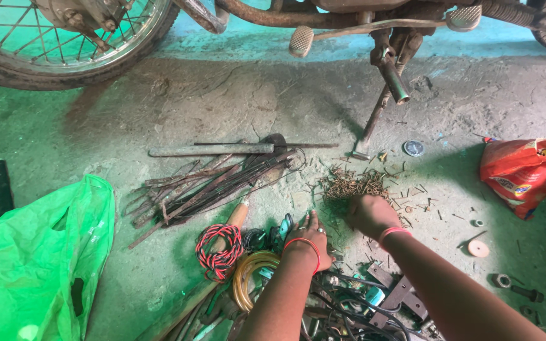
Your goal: The person sits on the floor and sorts a pile of small metal nails by hand. They pick up handfuls of nails, separate them, and place them into a red and yellow plastic bag. The task is repetitive and involves handling small hardware items.
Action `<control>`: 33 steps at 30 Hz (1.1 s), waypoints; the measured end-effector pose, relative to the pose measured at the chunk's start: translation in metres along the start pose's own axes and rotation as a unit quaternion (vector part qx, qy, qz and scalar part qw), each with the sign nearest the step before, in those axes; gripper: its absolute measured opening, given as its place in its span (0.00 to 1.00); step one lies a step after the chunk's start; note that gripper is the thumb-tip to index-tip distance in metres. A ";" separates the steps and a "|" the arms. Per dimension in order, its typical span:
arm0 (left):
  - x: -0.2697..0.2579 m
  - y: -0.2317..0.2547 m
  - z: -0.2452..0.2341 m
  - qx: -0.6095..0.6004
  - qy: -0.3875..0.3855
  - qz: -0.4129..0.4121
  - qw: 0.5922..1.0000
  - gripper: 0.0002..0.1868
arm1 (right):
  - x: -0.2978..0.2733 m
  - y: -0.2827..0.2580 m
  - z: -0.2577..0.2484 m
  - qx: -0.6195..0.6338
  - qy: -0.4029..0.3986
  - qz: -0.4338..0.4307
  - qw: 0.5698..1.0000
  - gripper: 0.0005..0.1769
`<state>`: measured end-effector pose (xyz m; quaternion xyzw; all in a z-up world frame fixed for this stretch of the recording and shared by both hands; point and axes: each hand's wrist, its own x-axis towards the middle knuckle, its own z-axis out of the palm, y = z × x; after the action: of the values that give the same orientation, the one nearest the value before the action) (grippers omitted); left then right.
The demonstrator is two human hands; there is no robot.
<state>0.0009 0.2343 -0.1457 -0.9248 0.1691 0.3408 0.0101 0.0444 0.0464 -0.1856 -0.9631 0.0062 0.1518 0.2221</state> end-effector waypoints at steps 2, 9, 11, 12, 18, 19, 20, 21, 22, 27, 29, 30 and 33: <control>0.001 0.000 0.000 0.000 0.000 0.001 1.000 0.54 | 0.004 0.012 -0.004 0.087 0.031 -0.021 0.995 0.07; 0.002 -0.001 0.000 -0.010 -0.012 -0.006 1.000 0.55 | 0.013 0.041 -0.022 0.711 -0.042 0.024 0.702 0.07; 0.001 -0.001 0.000 -0.008 -0.011 -0.004 1.000 0.55 | 0.009 0.038 -0.025 0.728 -0.061 0.012 0.683 0.09; 0.000 -0.002 -0.001 -0.006 -0.009 -0.001 1.000 0.55 | 0.008 0.034 -0.026 0.667 -0.060 0.033 0.742 0.08; -0.011 0.001 -0.002 0.010 0.037 0.006 0.999 0.51 | 0.000 0.004 -0.021 0.159 -0.056 -0.021 0.986 0.05; -0.012 0.002 -0.002 0.009 0.054 0.008 0.998 0.49 | 0.000 0.001 -0.018 0.127 -0.050 -0.034 0.990 0.04; -0.012 0.002 -0.001 -0.008 0.054 0.006 0.998 0.44 | 0.001 -0.002 -0.015 0.095 -0.044 -0.048 0.993 0.04; -0.011 0.001 0.001 -0.025 0.053 0.003 0.998 0.38 | 0.000 -0.004 -0.012 0.074 -0.047 -0.085 0.993 0.03; -0.009 0.000 0.005 -0.042 0.052 0.000 0.998 0.33 | -0.001 -0.005 -0.010 0.053 -0.049 -0.122 0.990 0.03; 0.023 -0.001 0.037 -0.152 0.256 0.025 0.954 0.23 | -0.003 -0.004 -0.011 -0.032 -0.100 -0.143 0.984 0.05; 0.044 0.004 0.053 -0.242 0.289 0.023 0.926 0.20 | -0.006 -0.002 -0.013 -0.027 -0.068 -0.148 0.986 0.06; 0.054 0.007 0.059 -0.312 0.256 -0.002 0.915 0.16 | -0.009 -0.002 -0.013 -0.049 -0.080 -0.140 0.986 0.06; 0.080 0.012 0.069 -0.591 0.185 -0.085 0.780 0.06 | -0.009 -0.005 -0.016 -0.070 -0.106 -0.133 0.983 0.08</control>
<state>0.0107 0.2079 -0.2479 -0.8049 -0.1464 0.1941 -0.5413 0.0407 0.0434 -0.1668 -0.9468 -0.1557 0.2227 0.1722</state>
